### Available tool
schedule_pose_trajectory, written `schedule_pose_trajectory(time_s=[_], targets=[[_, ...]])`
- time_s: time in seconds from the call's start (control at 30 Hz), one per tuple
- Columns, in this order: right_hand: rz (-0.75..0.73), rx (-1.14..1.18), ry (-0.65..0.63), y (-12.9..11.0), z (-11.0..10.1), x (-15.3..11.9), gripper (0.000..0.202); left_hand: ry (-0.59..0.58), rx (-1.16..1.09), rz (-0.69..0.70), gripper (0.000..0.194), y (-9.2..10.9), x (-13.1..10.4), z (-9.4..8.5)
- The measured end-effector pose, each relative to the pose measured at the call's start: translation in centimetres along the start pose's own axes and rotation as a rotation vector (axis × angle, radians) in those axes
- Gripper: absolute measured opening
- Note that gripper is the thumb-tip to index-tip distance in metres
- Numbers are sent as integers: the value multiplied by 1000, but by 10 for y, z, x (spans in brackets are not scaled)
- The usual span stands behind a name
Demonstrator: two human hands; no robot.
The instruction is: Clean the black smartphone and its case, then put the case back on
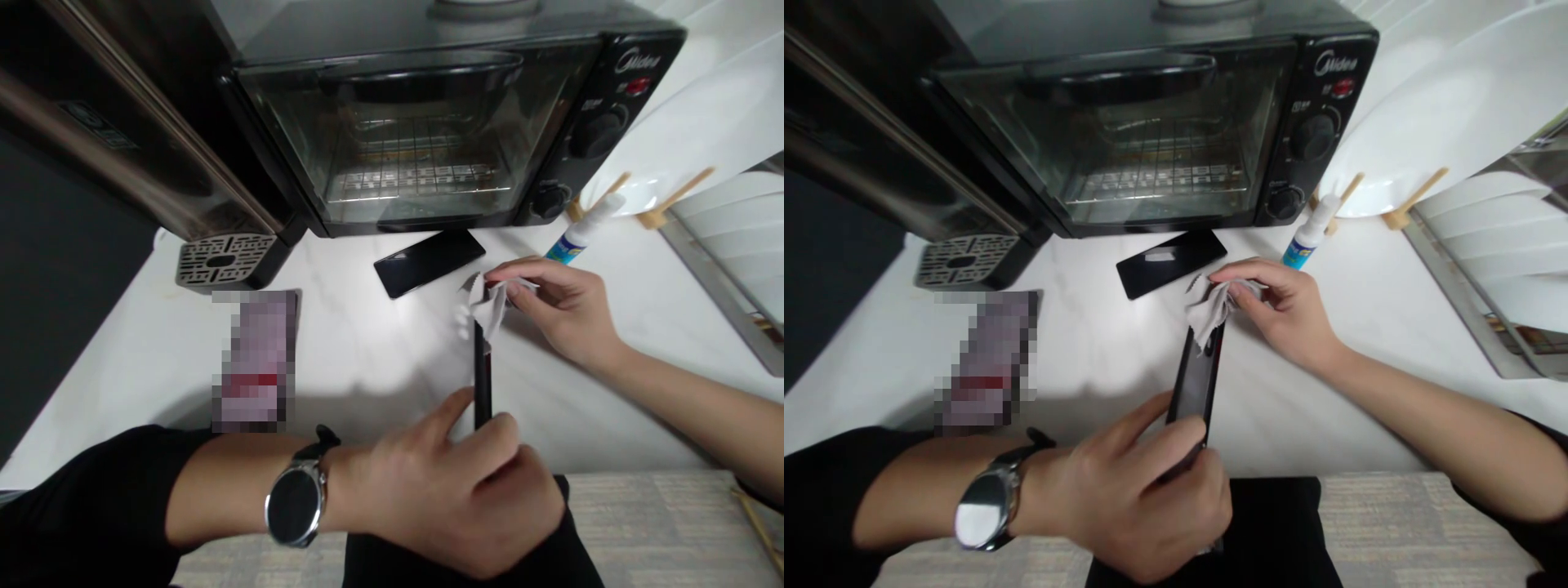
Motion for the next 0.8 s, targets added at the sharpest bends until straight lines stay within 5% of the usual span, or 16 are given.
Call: schedule_pose_trajectory(time_s=[0.13,0.23,0.4,0.47,0.67,0.73,0.8], targets=[[-72,-48,-142,-2,3,0,38,41,42,2,21,4,-9,7],[-122,-20,-157,-6,1,0,31,71,-85,-98,43,-1,-13,10],[-150,39,7,-14,-7,1,22,-21,-428,-797,92,-23,-22,19],[-143,37,59,-15,-7,1,20,-48,-539,-930,98,-23,-25,22],[-351,-67,527,-26,-23,-2,16,-25,-669,-1073,102,-20,-37,29],[-429,-115,512,-31,-22,-6,22,-25,-687,-1070,103,-20,-39,32],[-482,-156,355,-35,-17,-9,36,-2,-689,-1060,101,-21,-39,33]])
Point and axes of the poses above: each hand's wrist, its own x-axis towards the middle knuckle, its own z-axis out of the palm, y = z × x, the point moved 4 cm from there along x, towards the middle knuckle, and after that the axes turned 13 degrees about y, right-handed, at the moved point
